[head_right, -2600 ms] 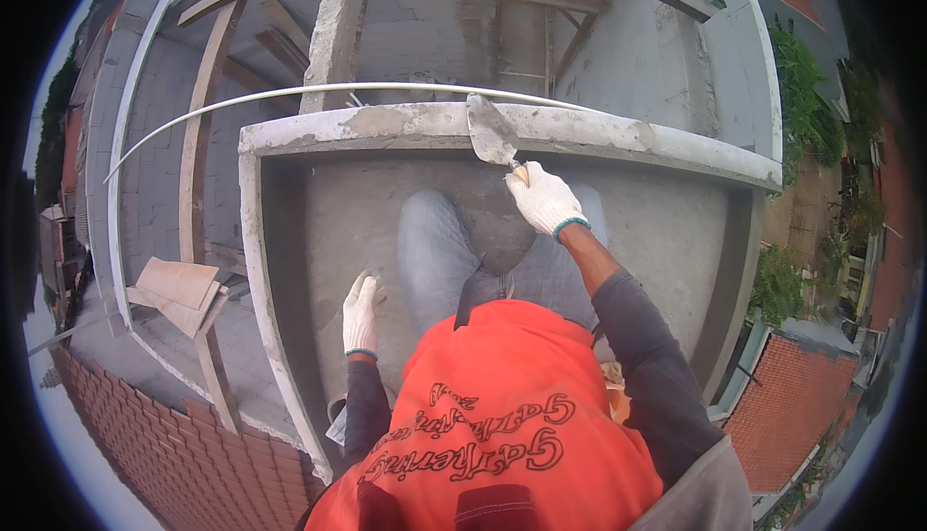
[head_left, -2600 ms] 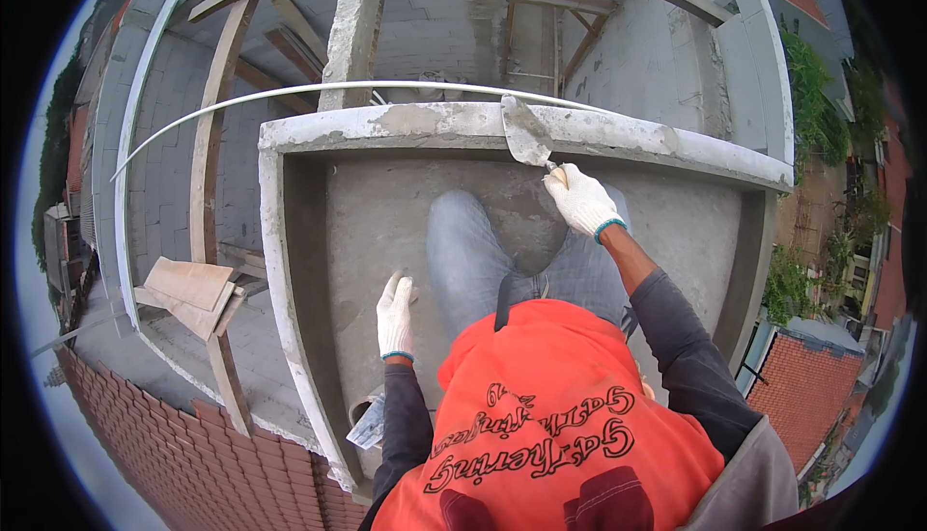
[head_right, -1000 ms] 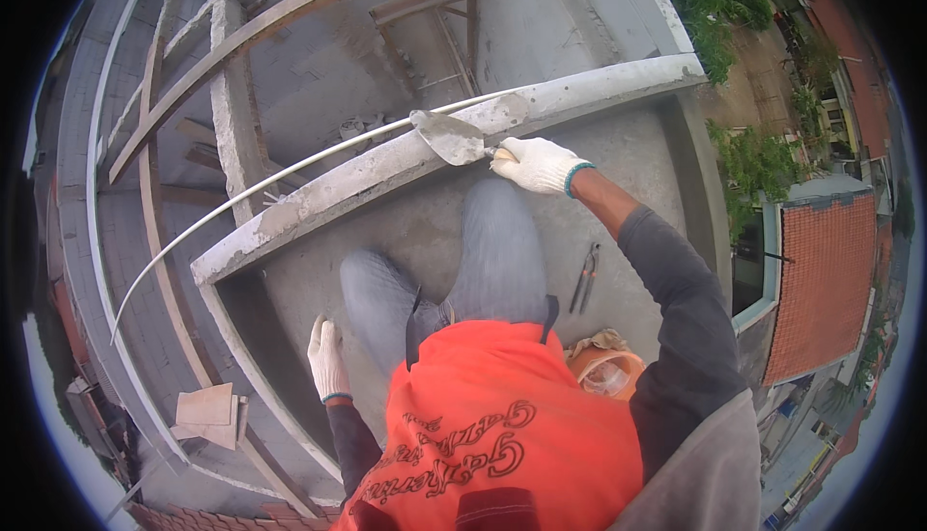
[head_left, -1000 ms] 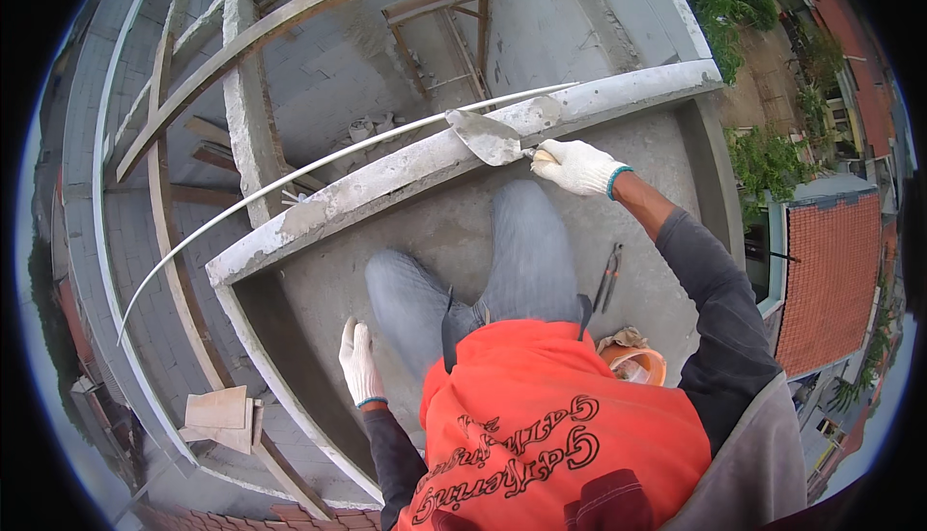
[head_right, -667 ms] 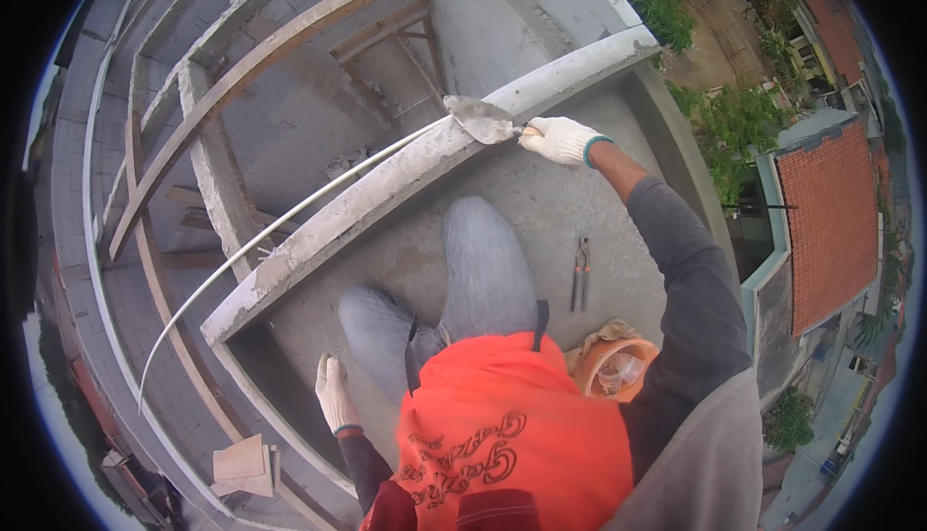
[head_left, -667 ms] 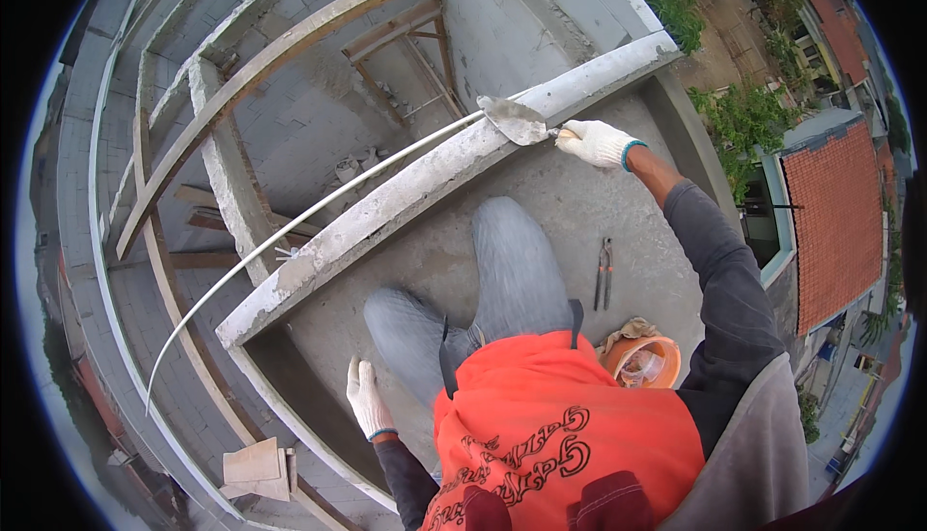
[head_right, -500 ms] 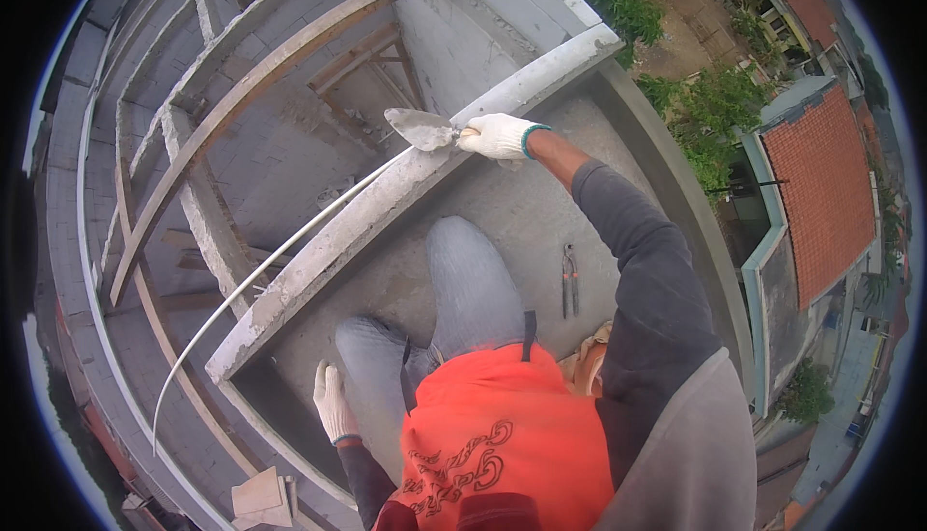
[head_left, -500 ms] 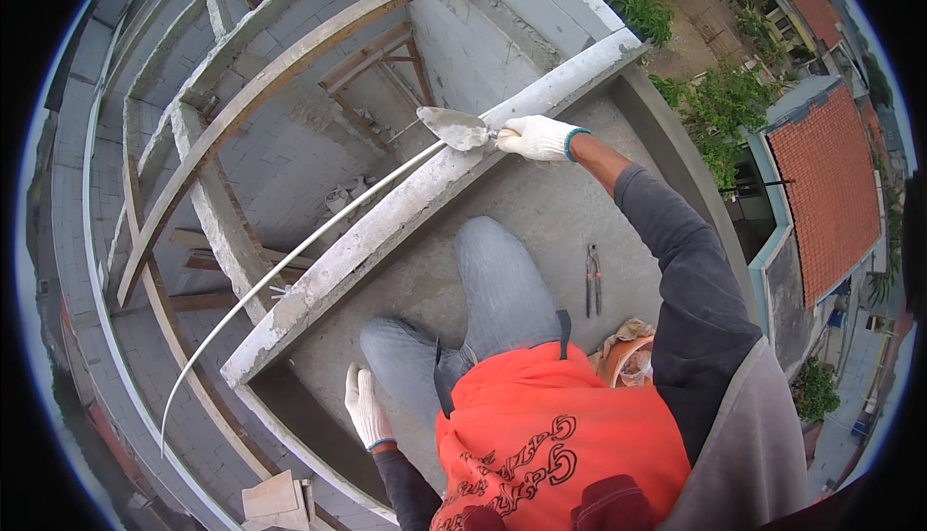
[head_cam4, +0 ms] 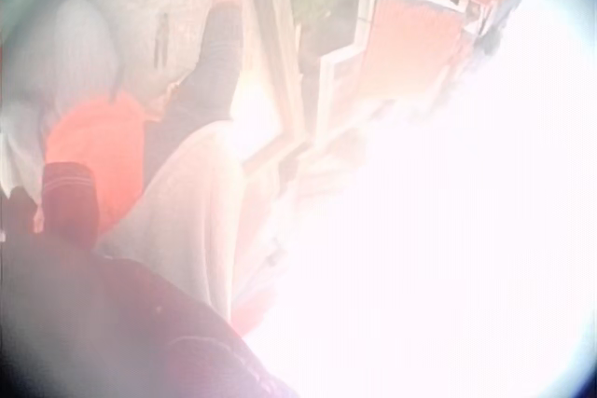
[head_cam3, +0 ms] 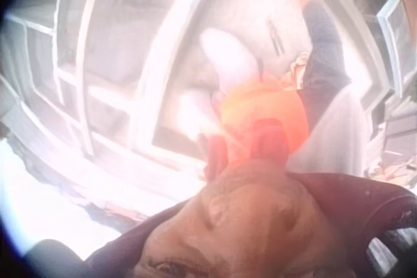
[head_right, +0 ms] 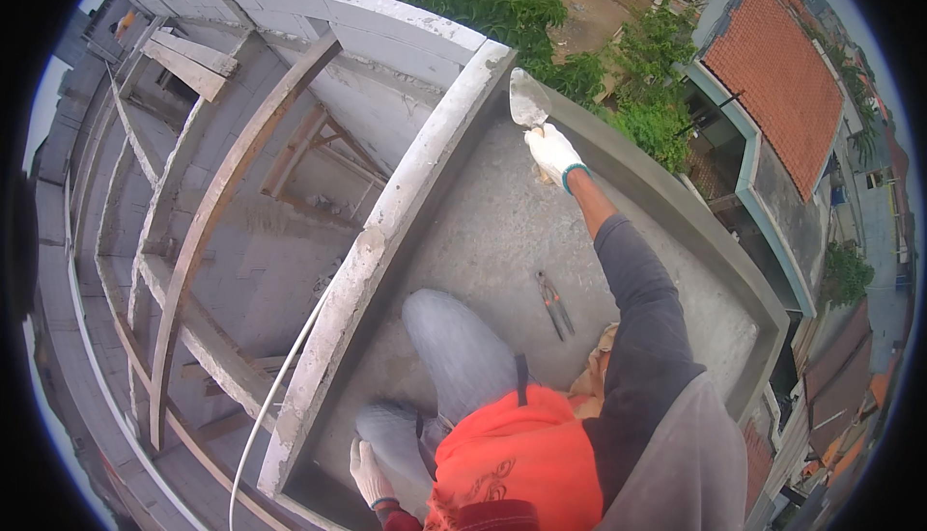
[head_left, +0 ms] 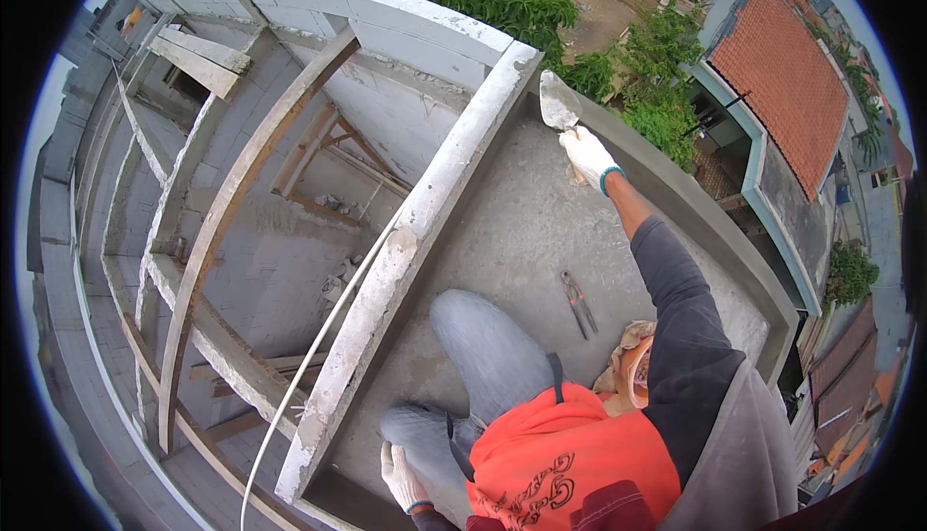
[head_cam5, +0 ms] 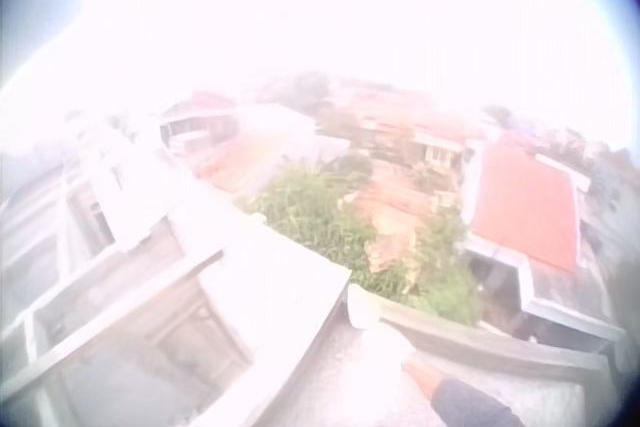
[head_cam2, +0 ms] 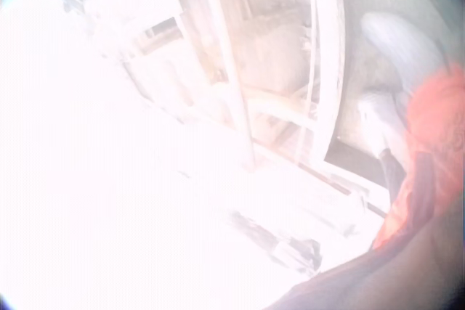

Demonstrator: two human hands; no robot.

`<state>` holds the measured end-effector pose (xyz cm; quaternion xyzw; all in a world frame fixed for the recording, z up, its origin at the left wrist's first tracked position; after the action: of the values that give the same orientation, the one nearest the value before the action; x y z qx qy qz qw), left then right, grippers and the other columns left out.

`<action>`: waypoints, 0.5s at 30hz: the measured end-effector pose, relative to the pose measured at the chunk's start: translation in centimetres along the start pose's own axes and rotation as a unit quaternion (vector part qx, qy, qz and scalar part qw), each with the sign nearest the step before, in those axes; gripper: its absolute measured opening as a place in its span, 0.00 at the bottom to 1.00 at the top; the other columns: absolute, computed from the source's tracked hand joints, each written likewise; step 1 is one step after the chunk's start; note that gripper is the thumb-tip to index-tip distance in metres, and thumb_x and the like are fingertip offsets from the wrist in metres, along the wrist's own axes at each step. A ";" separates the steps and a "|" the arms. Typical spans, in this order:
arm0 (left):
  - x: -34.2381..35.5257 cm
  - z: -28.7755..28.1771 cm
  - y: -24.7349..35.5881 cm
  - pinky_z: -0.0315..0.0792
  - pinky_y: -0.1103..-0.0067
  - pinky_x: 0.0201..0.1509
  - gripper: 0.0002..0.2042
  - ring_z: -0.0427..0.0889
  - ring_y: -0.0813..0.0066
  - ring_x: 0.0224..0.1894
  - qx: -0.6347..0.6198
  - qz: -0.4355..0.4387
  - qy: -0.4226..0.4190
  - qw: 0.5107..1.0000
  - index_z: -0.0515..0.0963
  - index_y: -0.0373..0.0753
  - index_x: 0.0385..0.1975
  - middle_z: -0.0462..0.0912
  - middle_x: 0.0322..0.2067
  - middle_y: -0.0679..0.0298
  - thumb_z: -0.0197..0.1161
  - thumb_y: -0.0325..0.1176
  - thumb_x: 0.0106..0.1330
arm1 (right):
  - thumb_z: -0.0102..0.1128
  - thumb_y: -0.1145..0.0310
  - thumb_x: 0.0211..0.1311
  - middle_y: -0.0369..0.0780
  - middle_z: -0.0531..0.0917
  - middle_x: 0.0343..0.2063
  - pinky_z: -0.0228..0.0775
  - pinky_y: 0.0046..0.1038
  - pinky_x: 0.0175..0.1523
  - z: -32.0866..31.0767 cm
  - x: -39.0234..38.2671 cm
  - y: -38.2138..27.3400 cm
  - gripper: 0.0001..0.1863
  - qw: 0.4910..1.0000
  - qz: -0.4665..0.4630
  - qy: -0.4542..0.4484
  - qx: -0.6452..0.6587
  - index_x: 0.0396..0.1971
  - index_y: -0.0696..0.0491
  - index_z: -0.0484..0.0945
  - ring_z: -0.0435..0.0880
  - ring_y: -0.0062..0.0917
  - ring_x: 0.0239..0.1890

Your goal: The person applies a white plaster-like substance to a concrete roof beam using a trowel. They smooth the surface along the beam and occasionally use a brush to clean or refine the edges.

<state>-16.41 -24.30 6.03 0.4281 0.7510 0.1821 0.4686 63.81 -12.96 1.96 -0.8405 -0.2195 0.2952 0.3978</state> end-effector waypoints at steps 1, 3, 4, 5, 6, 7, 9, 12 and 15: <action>0.3 -0.1 0.6 0.64 0.69 0.80 0.32 0.77 0.60 0.73 0.014 0.003 -0.001 1.000 0.69 0.21 0.76 0.79 0.72 0.45 0.62 0.41 0.82 | 0.58 0.51 0.79 0.42 0.83 0.37 0.80 0.39 0.37 -0.9 2.0 -0.2 0.21 1.000 0.020 0.005 0.021 0.55 0.54 0.75 0.84 0.30 0.31; 0.3 0.1 2.2 0.64 0.69 0.80 0.32 0.77 0.59 0.73 0.002 -0.007 -0.005 1.000 0.69 0.21 0.76 0.79 0.72 0.45 0.62 0.41 0.82 | 0.57 0.55 0.80 0.39 0.77 0.30 0.76 0.39 0.26 -2.2 5.1 -1.2 0.15 0.994 0.079 0.004 0.080 0.53 0.50 0.73 0.79 0.29 0.24; 0.4 0.3 2.8 0.64 0.69 0.80 0.32 0.77 0.59 0.73 -0.004 -0.013 -0.006 1.000 0.69 0.21 0.76 0.80 0.72 0.45 0.62 0.41 0.82 | 0.56 0.54 0.80 0.39 0.77 0.30 0.77 0.39 0.26 -2.3 6.0 -2.4 0.15 0.991 0.096 -0.009 0.090 0.54 0.49 0.73 0.79 0.29 0.24; 0.8 0.2 2.4 0.64 0.69 0.81 0.32 0.77 0.60 0.74 -0.008 -0.017 -0.003 1.000 0.69 0.21 0.76 0.79 0.72 0.45 0.62 0.41 0.82 | 0.56 0.54 0.80 0.39 0.77 0.30 0.77 0.39 0.27 -2.4 6.8 -3.4 0.16 0.988 0.113 -0.021 0.100 0.55 0.48 0.72 0.78 0.29 0.23; 1.4 0.0 1.5 0.64 0.69 0.81 0.32 0.77 0.60 0.74 -0.011 -0.020 0.000 1.000 0.69 0.21 0.76 0.79 0.72 0.45 0.62 0.41 0.81 | 0.57 0.54 0.80 0.40 0.78 0.31 0.79 0.40 0.28 -2.2 7.6 -4.3 0.16 0.988 0.119 -0.033 0.096 0.54 0.49 0.73 0.79 0.29 0.24; 1.6 0.1 1.3 0.64 0.69 0.81 0.32 0.77 0.60 0.74 -0.016 -0.023 0.003 1.000 0.69 0.21 0.76 0.79 0.72 0.45 0.62 0.41 0.81 | 0.57 0.53 0.79 0.40 0.79 0.31 0.79 0.40 0.28 -2.0 8.3 -5.1 0.16 0.988 0.118 -0.047 0.087 0.54 0.49 0.74 0.79 0.30 0.24; 1.9 0.3 0.7 0.63 0.69 0.81 0.33 0.77 0.60 0.74 -0.021 -0.027 -0.009 0.999 0.69 0.21 0.76 0.79 0.72 0.44 0.62 0.40 0.81 | 0.57 0.53 0.79 0.40 0.79 0.31 0.80 0.40 0.29 -1.5 9.5 -6.7 0.17 0.988 0.114 -0.073 0.069 0.54 0.49 0.75 0.80 0.30 0.25; 1.9 0.8 0.8 0.63 0.69 0.81 0.33 0.76 0.60 0.74 -0.002 -0.049 -0.013 0.999 0.69 0.21 0.76 0.78 0.73 0.44 0.62 0.40 0.81 | 0.58 0.52 0.80 0.41 0.80 0.31 0.82 0.40 0.30 1.4 8.9 -6.7 0.18 0.985 0.081 -0.154 0.019 0.55 0.50 0.76 0.81 0.30 0.26; 1.3 0.6 1.2 0.63 0.68 0.81 0.32 0.76 0.60 0.74 0.003 -0.039 0.003 0.999 0.69 0.21 0.76 0.78 0.73 0.44 0.62 0.40 0.81 | 0.57 0.53 0.79 0.42 0.80 0.29 0.83 0.41 0.30 3.8 6.7 -8.5 0.18 0.979 0.062 -0.192 0.012 0.54 0.52 0.76 0.81 0.31 0.24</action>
<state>-15.61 -22.57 5.87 0.3996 0.7687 0.1630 0.4720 64.97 -1.87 4.68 -0.7753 -0.2358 0.4778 0.3391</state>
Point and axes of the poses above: each hand's wrist, its own x-axis towards the middle knuckle, its own z-axis out of the palm, y = z × x, the point moved 8 cm from there along x, towards the middle knuckle
